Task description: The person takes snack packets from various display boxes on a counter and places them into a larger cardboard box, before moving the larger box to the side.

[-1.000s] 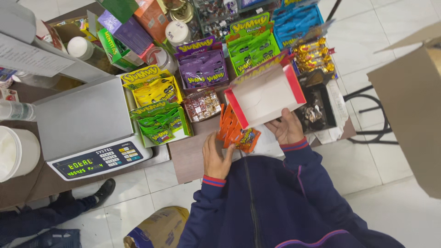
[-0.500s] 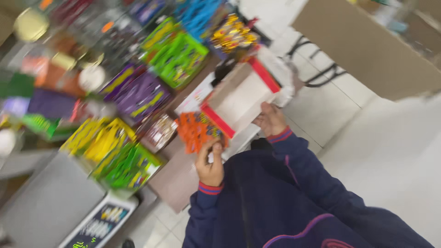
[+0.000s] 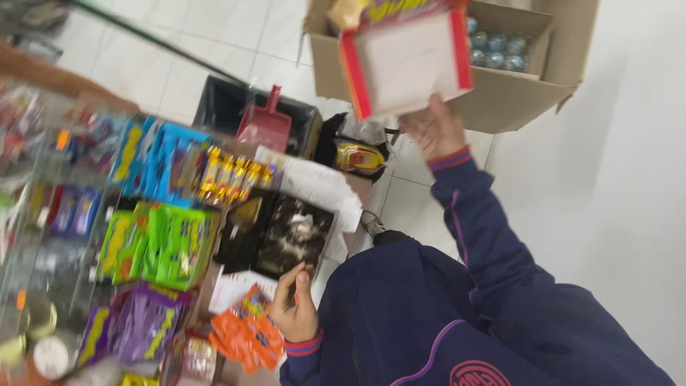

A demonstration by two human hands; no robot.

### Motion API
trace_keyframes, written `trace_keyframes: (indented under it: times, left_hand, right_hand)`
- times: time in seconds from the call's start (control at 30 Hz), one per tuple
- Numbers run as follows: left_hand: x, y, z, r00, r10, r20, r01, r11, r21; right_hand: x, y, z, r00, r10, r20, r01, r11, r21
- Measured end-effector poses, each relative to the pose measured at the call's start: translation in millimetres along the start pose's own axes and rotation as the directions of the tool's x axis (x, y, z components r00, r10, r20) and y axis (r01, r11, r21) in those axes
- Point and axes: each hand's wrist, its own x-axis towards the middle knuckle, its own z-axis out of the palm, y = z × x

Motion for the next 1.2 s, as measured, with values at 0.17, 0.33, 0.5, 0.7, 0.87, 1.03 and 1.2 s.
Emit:
trace_keyframes:
  times: [0.17, 0.33, 0.5, 0.7, 0.87, 1.03, 1.2]
  left_hand:
    - [33, 1, 35, 0.99, -0.127, 0.054, 0.124, 0.99, 0.062]
    - [59, 16, 59, 0.979, -0.135, 0.155, 0.108, 0.979, 0.171]
    - [72, 18, 77, 0.973, -0.143, 0.183, 0.113, 0.979, 0.168]
    - [87, 27, 93, 0.964, -0.062, 0.26, 0.039, 0.995, 0.091]
    - [114, 62, 107, 0.957, 0.151, 0.249, -0.18, 0.979, 0.098]
    - [107, 80, 88, 0.929, 0.339, 0.147, -0.361, 0.918, 0.162]
    - [66, 43, 28, 0.936, 0.316, -0.156, -0.264, 0.922, 0.282]
  right_hand:
    - [72, -112, -45, 0.945, -0.181, -0.271, 0.18, 0.983, -0.029]
    - [108, -180, -89, 0.856, -0.147, -0.495, 0.128, 0.989, -0.073]
    - [118, -182, -138, 0.88, -0.015, -0.474, 0.021, 1.0, 0.006]
    - [61, -91, -90, 0.984, 0.027, -0.177, -0.043, 0.995, -0.087]
    - [10, 16, 8, 0.968, 0.251, 0.032, -0.241, 0.953, -0.185]
    - [-64, 112, 95, 0.734, 0.469, 0.491, -0.361, 0.882, -0.303]
    - [-149, 175, 149, 0.442, 0.549, 0.709, -0.161, 0.826, -0.54]
